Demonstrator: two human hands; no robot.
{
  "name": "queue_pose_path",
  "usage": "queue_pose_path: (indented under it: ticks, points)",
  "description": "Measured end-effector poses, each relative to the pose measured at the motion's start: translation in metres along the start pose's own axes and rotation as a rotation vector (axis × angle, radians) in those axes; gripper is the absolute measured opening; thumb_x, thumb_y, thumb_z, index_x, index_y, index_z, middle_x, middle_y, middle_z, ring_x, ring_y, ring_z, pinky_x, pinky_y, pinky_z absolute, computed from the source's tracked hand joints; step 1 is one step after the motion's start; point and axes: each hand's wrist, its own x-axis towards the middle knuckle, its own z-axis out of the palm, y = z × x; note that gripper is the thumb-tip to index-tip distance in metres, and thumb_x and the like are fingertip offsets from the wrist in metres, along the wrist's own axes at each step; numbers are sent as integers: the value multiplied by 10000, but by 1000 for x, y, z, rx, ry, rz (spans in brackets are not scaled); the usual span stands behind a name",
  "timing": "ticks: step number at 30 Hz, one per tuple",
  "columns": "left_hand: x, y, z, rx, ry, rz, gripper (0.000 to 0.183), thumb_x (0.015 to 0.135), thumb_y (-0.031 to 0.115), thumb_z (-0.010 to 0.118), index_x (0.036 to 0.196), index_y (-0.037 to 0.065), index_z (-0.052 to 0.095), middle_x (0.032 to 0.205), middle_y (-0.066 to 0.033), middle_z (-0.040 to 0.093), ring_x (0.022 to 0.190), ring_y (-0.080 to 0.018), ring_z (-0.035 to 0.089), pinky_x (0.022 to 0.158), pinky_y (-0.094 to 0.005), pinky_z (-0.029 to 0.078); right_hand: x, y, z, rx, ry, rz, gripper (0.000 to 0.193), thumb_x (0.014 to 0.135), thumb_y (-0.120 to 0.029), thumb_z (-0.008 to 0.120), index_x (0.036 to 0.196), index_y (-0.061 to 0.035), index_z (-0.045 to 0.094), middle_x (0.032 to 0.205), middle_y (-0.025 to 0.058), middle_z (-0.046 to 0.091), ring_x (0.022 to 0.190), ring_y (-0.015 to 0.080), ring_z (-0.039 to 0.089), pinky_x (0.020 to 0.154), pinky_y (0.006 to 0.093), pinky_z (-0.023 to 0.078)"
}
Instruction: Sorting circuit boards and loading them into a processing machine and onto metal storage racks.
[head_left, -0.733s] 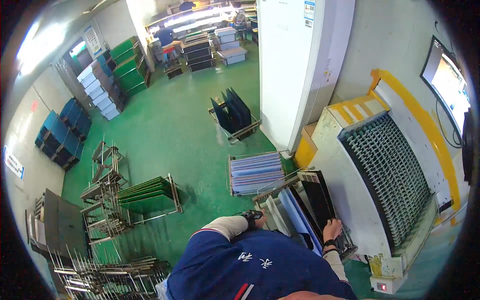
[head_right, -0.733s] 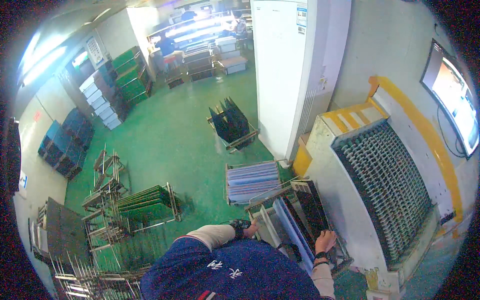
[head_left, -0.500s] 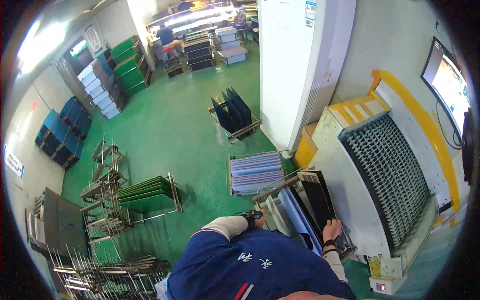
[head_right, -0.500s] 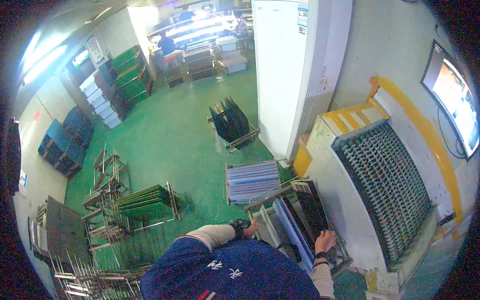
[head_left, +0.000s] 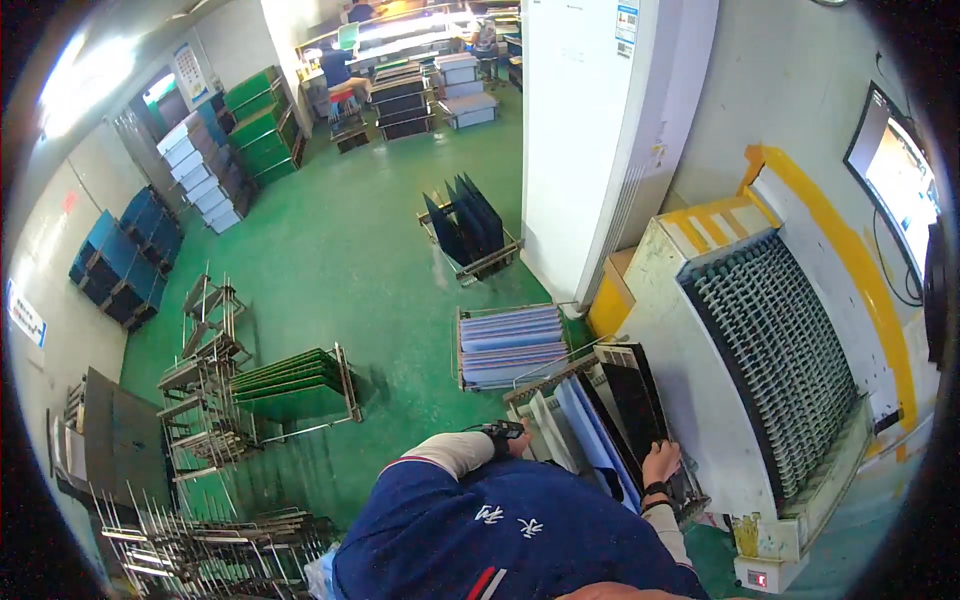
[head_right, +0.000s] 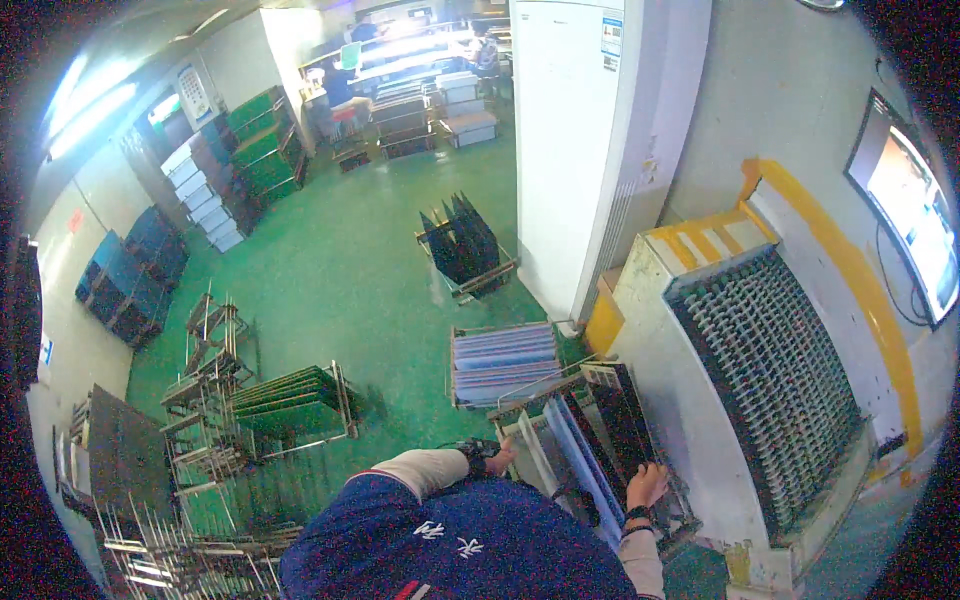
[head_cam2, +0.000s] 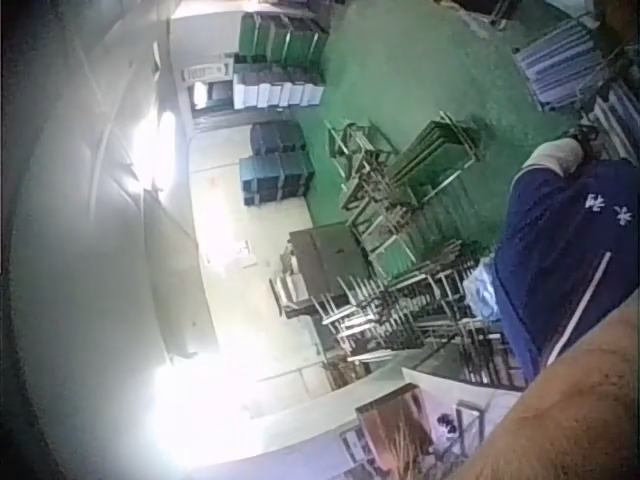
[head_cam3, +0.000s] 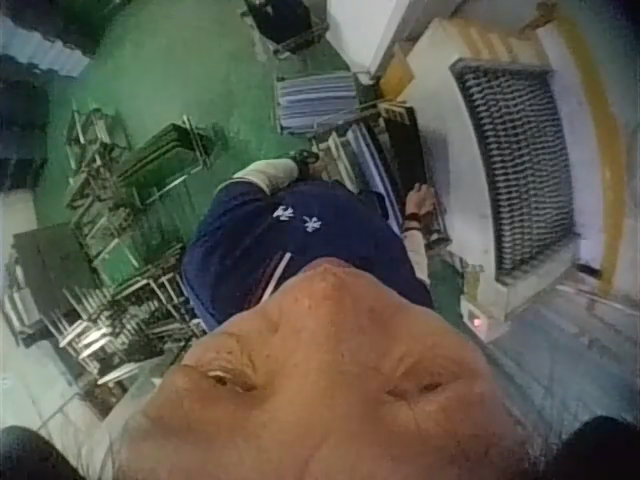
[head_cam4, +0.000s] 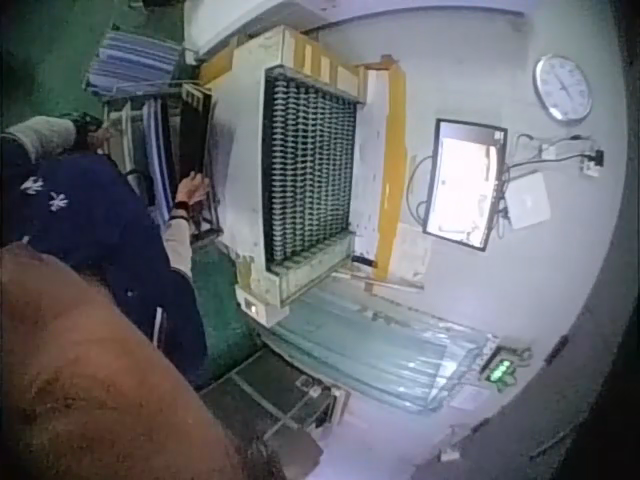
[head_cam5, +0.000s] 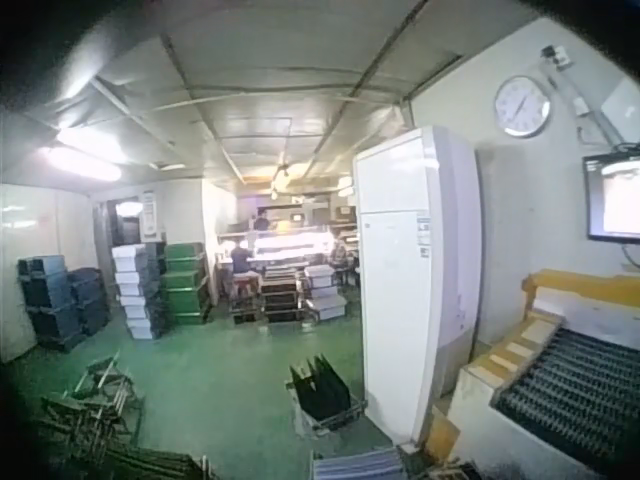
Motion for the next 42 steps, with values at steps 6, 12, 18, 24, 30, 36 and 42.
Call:
queue_pose_path:
  ticks: [6,12,18,24,30,36,42]
  points:
    - [-14,5,7,-598,265,201,620,954,345,532,1460,92,278,1238,-112,475,983,-234,485,818,-379,470,-4,-3,-4,-2,2,8,167,859,-192,668,948,-51,652,1118,131,575,1118,336,516,892,528,408]
    - [-31,51,-38,0,-79,-122,635,961,402,445,1488,97,262,1062,-165,601,890,-310,577,791,-464,466,-1,0,1,17,-21,18,168,865,-204,661,953,-61,650,1152,136,570,1141,355,503,909,541,395]
    - [-24,25,-23,-5,0,-95,648,963,418,404,1505,94,259,895,-177,653,780,-340,609,724,-503,456,-1,3,3,15,-39,16,191,873,-224,647,976,-63,652,1187,146,563,1171,369,486,932,548,388]
    - [-23,44,-19,-17,-19,-139,646,963,396,406,1508,82,261,932,-197,663,819,-346,628,743,-487,470,1,5,6,21,-53,28,204,879,-228,637,989,-57,651,1225,161,559,1193,378,478,953,565,378]
    - [-9,-1,1,181,160,190,706,958,369,429,1544,90,150,1252,-243,587,1070,-362,606,900,-456,464,-2,-4,-6,41,-52,40,200,878,-225,634,985,-57,652,1237,170,565,1200,393,483,970,577,367]
    - [-27,48,-25,169,4,-80,725,938,351,448,1535,45,174,1302,-251,556,1085,-382,593,936,-466,445,2,0,1,43,-72,46,204,880,-217,631,997,-53,661,1265,182,555,1211,399,480,980,574,366]
    - [-13,8,-10,745,-181,146,617,1012,328,470,1518,58,242,1391,-145,340,1244,-330,351,1109,-377,291,1,-2,-3,18,-92,45,223,889,-230,624,1021,-57,668,1265,167,553,1228,371,471,987,568,367]
